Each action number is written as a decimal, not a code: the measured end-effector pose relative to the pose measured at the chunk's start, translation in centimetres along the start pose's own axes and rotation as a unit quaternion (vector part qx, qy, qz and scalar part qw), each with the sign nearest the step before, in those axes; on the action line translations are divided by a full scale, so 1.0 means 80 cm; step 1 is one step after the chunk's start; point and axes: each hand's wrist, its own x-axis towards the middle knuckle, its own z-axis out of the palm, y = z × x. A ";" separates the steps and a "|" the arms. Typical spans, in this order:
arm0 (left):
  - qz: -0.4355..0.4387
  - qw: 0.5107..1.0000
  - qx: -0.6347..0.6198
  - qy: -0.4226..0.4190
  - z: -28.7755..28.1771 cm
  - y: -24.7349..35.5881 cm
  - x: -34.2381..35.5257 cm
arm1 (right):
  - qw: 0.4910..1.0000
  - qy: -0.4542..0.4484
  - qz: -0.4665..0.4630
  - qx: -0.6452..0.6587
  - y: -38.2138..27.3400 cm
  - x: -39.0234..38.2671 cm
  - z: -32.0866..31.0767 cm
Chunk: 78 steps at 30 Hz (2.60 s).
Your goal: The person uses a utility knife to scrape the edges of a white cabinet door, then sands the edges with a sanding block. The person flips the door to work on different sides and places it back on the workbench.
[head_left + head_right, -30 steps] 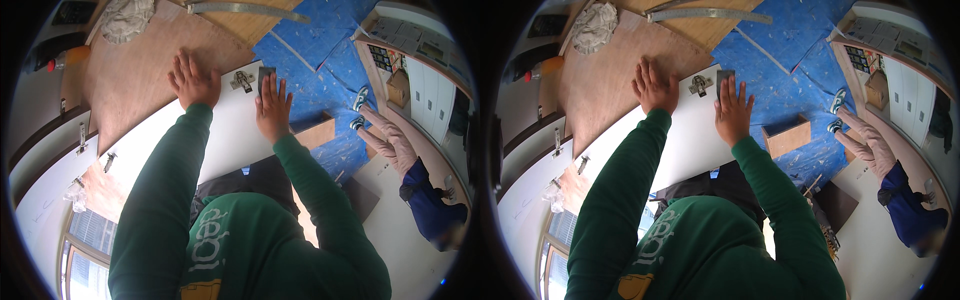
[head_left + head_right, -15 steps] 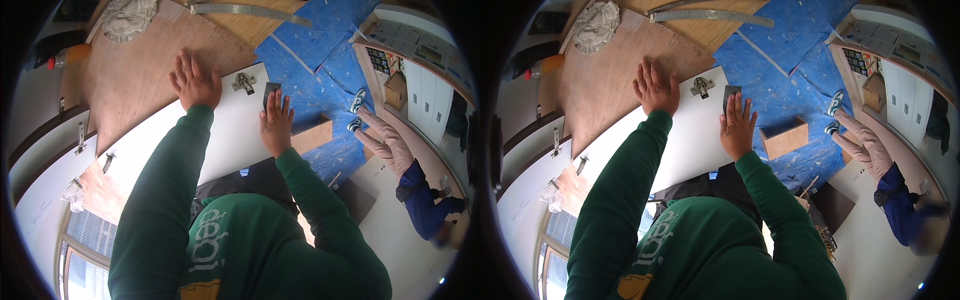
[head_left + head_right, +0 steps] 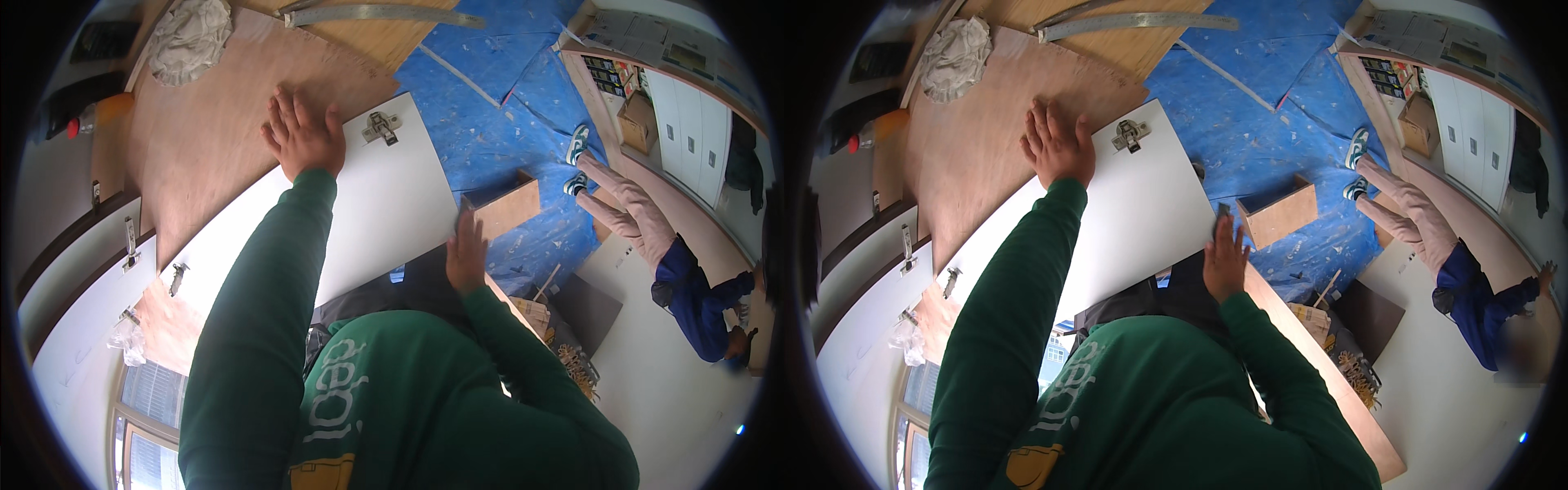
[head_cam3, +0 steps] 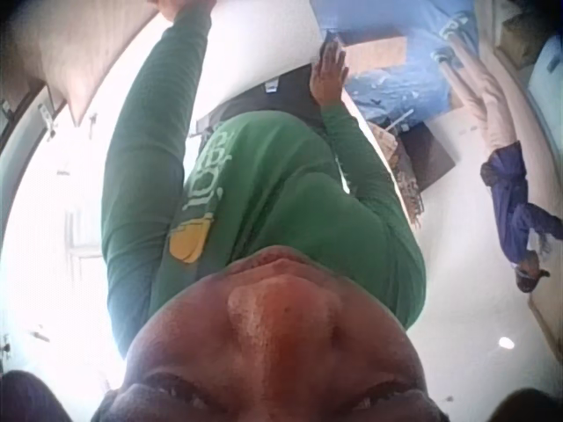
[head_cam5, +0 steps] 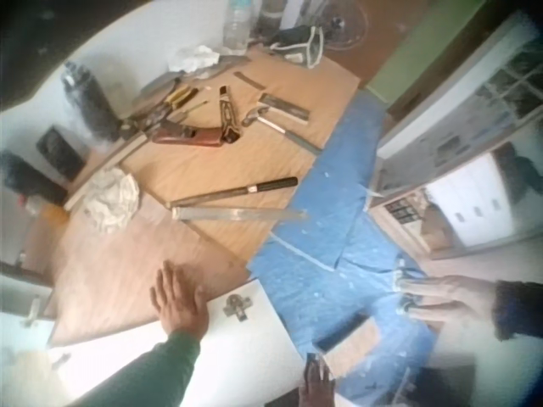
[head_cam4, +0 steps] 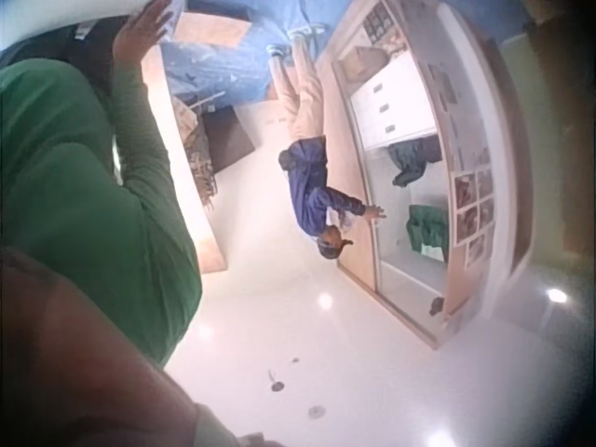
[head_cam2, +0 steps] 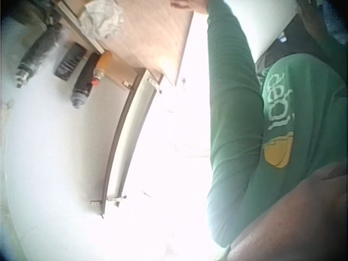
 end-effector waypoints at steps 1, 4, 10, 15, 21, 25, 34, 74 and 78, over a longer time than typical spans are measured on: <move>-0.001 1.000 0.003 -0.002 -0.001 0.000 -0.001 | 0.997 -0.041 0.060 -0.023 0.024 -0.018 -0.004; -0.004 1.000 -0.014 -0.016 -0.007 0.007 -0.001 | 0.982 -0.060 0.110 0.144 0.141 -0.033 0.017; 0.002 1.000 -0.004 -0.005 -0.005 0.002 -0.002 | 0.945 -0.002 0.082 0.317 0.025 0.074 -0.023; 0.006 1.000 -0.014 -0.003 -0.004 0.003 0.000 | 0.949 -0.001 -0.008 0.314 -0.040 0.106 -0.021; -0.005 1.000 -0.009 -0.010 -0.007 0.006 -0.001 | 0.943 -0.066 0.032 0.325 -0.073 0.137 -0.047; -0.002 1.000 -0.012 0.003 -0.002 0.003 0.001 | 0.949 -0.040 -0.041 0.311 -0.075 0.174 -0.044; -0.007 1.000 -0.005 -0.001 -0.004 0.003 0.000 | 0.938 -0.056 -0.049 0.338 -0.172 0.267 -0.074; -0.011 1.000 -0.007 -0.021 -0.013 0.006 0.000 | 0.924 -0.088 -0.003 0.373 -0.190 0.295 -0.117; 0.004 1.000 -0.023 -0.012 -0.009 0.012 0.001 | 0.895 -0.019 -0.069 0.440 -0.169 0.301 -0.059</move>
